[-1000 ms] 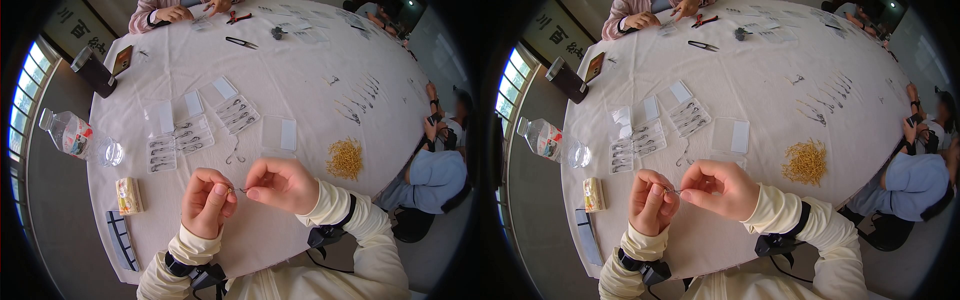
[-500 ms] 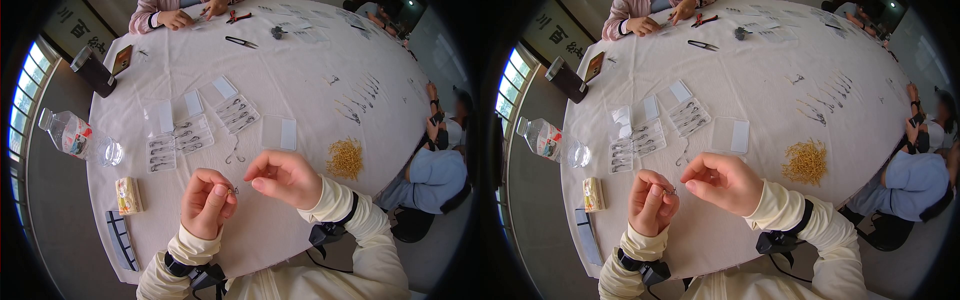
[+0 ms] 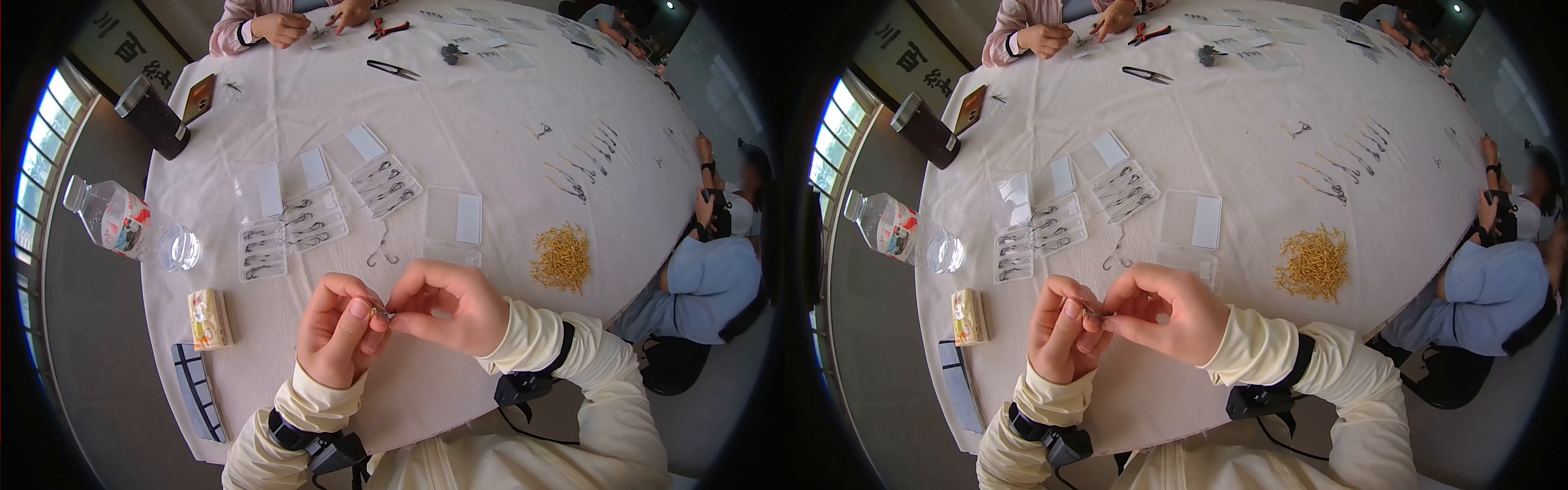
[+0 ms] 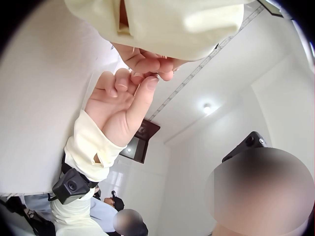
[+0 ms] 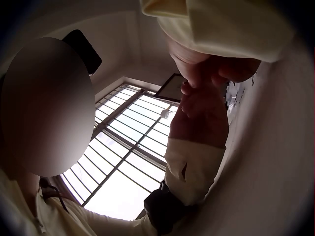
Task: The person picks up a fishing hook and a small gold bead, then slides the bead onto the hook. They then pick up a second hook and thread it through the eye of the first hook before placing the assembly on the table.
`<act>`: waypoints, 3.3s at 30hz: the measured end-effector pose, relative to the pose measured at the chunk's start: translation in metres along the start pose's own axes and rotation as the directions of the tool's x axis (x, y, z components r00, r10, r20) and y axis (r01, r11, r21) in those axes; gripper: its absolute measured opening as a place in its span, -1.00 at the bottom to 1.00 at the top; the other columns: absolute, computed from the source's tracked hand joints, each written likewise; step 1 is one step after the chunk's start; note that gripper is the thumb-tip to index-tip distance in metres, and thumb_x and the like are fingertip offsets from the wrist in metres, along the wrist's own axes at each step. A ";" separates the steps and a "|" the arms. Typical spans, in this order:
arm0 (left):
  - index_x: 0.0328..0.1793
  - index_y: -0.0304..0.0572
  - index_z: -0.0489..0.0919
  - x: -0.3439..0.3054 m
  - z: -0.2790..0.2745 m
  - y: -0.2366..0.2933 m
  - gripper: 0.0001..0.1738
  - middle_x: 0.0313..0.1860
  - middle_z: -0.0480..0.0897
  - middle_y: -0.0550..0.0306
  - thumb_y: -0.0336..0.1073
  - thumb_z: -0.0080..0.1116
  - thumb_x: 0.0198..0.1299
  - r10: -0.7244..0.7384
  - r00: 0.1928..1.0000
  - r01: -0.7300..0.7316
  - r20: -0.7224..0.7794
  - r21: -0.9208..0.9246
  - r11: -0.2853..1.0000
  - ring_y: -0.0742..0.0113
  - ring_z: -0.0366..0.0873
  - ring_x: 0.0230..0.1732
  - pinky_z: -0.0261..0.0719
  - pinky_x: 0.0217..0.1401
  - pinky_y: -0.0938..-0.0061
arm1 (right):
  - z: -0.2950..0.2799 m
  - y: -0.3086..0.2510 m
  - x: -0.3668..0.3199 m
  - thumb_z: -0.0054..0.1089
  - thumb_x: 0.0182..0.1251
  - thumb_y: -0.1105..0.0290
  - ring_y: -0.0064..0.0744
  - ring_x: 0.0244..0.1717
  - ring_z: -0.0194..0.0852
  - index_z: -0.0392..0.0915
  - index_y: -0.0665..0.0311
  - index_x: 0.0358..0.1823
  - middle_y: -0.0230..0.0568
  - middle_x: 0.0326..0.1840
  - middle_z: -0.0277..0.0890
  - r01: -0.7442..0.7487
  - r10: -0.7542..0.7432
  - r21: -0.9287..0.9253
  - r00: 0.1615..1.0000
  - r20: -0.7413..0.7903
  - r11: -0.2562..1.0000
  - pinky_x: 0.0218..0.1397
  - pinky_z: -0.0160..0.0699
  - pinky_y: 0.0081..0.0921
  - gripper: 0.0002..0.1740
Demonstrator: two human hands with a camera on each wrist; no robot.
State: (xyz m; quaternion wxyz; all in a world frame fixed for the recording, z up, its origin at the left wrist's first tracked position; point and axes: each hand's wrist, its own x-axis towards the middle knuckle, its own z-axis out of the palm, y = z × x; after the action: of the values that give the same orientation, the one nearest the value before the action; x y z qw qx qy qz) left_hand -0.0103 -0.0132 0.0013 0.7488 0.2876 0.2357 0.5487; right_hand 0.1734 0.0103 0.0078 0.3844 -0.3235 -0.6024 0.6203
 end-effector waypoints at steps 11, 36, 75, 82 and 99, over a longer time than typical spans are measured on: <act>-0.04 -0.21 0.39 0.000 0.000 0.001 -0.93 -0.37 0.54 0.17 -0.40 -0.01 0.43 -0.012 1.000 0.012 -0.007 0.000 1.000 0.55 0.28 -0.52 0.31 -0.43 0.61 | -0.006 -0.010 0.000 0.20 0.37 0.48 -0.67 -0.24 0.51 0.54 0.38 -0.16 -0.37 -0.28 0.57 -0.045 0.047 0.088 0.999 -0.020 0.995 -0.13 0.55 -0.66 -0.89; 0.01 -0.21 0.45 -0.001 0.002 0.000 -0.87 -0.41 0.54 0.20 -0.36 0.02 0.42 -0.043 0.998 0.052 -0.045 0.228 0.972 0.60 0.23 -0.57 0.21 -0.52 0.66 | -0.014 -0.017 0.001 0.25 0.29 0.60 -0.57 -0.28 0.61 0.31 0.29 -0.16 -0.28 -0.29 0.56 0.122 -0.121 -0.006 0.980 -0.161 0.993 -0.21 0.60 -0.62 -0.75; -0.05 -0.31 0.60 -0.004 0.016 0.004 -0.83 -0.38 0.61 0.21 -0.36 0.15 0.36 0.022 0.980 0.086 -0.199 0.516 0.853 0.58 0.41 -0.49 0.37 -0.43 0.66 | -0.016 -0.007 0.004 0.24 0.28 0.64 -0.60 -0.31 0.53 0.28 0.28 -0.24 -0.31 -0.37 0.48 0.278 -0.330 -0.251 0.924 -0.195 0.927 -0.25 0.53 -0.62 -0.74; -0.07 -0.32 0.60 -0.003 0.010 0.003 -0.84 -0.36 0.63 0.20 -0.37 0.12 0.37 0.040 0.978 0.075 -0.204 0.527 0.847 0.59 0.41 -0.50 0.38 -0.43 0.65 | -0.022 -0.009 0.006 0.19 0.30 0.65 -0.61 -0.33 0.52 0.25 0.29 -0.26 -0.23 -0.32 0.53 0.319 -0.380 -0.270 0.900 -0.215 0.908 -0.22 0.56 -0.62 -0.75; -0.08 -0.32 0.59 -0.004 0.011 0.005 -0.86 -0.34 0.63 0.18 -0.39 0.13 0.35 0.041 0.981 0.062 -0.187 0.511 0.857 0.58 0.40 -0.51 0.38 -0.45 0.65 | -0.027 -0.016 0.007 0.19 0.33 0.63 -0.62 -0.34 0.48 0.24 0.27 -0.27 -0.23 -0.32 0.51 0.307 -0.376 -0.289 0.900 -0.222 0.907 -0.23 0.54 -0.64 -0.75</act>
State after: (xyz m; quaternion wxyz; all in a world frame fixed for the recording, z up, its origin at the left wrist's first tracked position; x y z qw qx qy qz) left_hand -0.0079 -0.0180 0.0131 0.6216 0.4216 0.4460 0.4868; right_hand 0.1948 0.0297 0.0221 0.5237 -0.3395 -0.6638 0.4123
